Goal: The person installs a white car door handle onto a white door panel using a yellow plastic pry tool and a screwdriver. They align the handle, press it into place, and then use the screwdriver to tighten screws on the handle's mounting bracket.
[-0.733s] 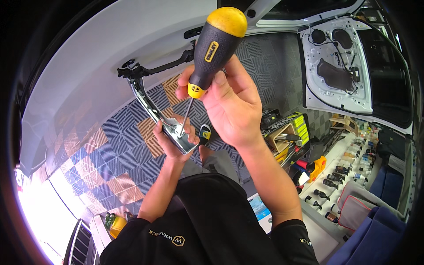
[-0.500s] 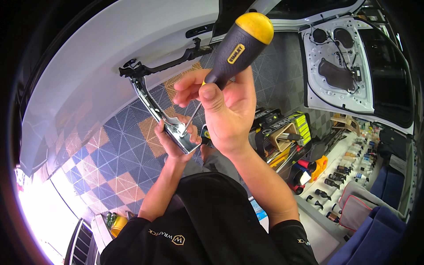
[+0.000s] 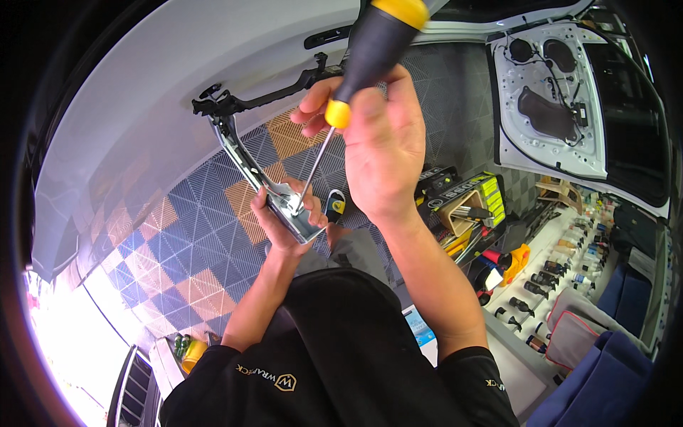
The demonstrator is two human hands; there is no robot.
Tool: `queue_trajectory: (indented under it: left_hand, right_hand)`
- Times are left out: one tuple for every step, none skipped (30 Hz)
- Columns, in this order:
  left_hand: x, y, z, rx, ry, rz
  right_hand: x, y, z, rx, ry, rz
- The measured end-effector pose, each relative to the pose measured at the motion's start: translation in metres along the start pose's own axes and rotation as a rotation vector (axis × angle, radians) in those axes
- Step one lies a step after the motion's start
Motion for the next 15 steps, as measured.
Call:
queue_trajectory:
  left_hand:
    - [0.000, 0.000, 0.000, 0.000, -0.001, 0.000]
    - [0.000, -0.001, 0.001, 0.000, -0.001, 0.000]
    - [0.000, -0.001, 0.001, -0.001, -0.001, 0.004]
    - [0.000, -0.001, 0.000, -0.001, -0.001, 0.009]
    - [-0.001, -0.001, 0.000, 0.001, -0.004, 0.015]
    - [-0.002, -0.001, 0.000, 0.003, -0.012, 0.010]
    - [-0.003, -0.001, -0.001, 0.005, -0.023, 0.006]
    - [-0.004, -0.001, -0.001, 0.007, -0.034, 0.007]
    - [-0.004, -0.001, -0.001, 0.010, -0.031, -0.002]
    - [-0.004, -0.001, -0.001, 0.012, -0.028, -0.006]
    - [-0.005, -0.001, -0.001, 0.014, -0.024, -0.008]
    - [-0.006, -0.001, -0.001, 0.017, -0.031, 0.001]
    - [-0.007, -0.002, -0.001, 0.020, -0.037, 0.012]
    - [-0.008, -0.002, -0.001, 0.023, -0.046, 0.029]
    - [-0.008, -0.003, -0.001, 0.022, -0.044, 0.038]
  right_hand:
    - [0.001, 0.001, 0.000, -0.034, -0.005, -0.128]
    - [0.001, 0.002, -0.001, -0.043, -0.035, -0.267]
    - [0.001, 0.001, -0.001, -0.046, -0.042, -0.279]
    - [-0.001, 0.002, -0.002, -0.053, -0.064, -0.303]
    - [-0.002, 0.003, -0.004, -0.059, -0.086, -0.326]
    - [-0.002, 0.005, -0.004, -0.077, -0.079, -0.314]
    - [-0.006, 0.006, -0.004, -0.054, -0.122, -0.316]
    - [-0.009, 0.006, -0.003, -0.044, -0.135, -0.283]
    - [-0.009, 0.008, -0.003, -0.042, -0.134, -0.285]
    - [-0.011, 0.009, -0.001, -0.039, -0.132, -0.287]
    - [-0.010, 0.012, 0.001, -0.044, -0.115, -0.324]
    - [-0.011, 0.015, 0.003, -0.046, -0.110, -0.355]
    - [-0.009, 0.017, 0.005, -0.028, -0.062, -0.341]
    - [-0.007, 0.021, 0.008, -0.018, -0.027, -0.357]
    - [-0.006, 0.026, 0.010, -0.008, 0.007, -0.369]
Point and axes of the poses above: each hand's wrist, its own z-axis towards the middle knuckle, its own x-axis out of the palm, y = z × x, the point moved 7 cm from there along z, towards the middle knuckle, and after that the axes turned 6 degrees about x, right-handed, at the moved point
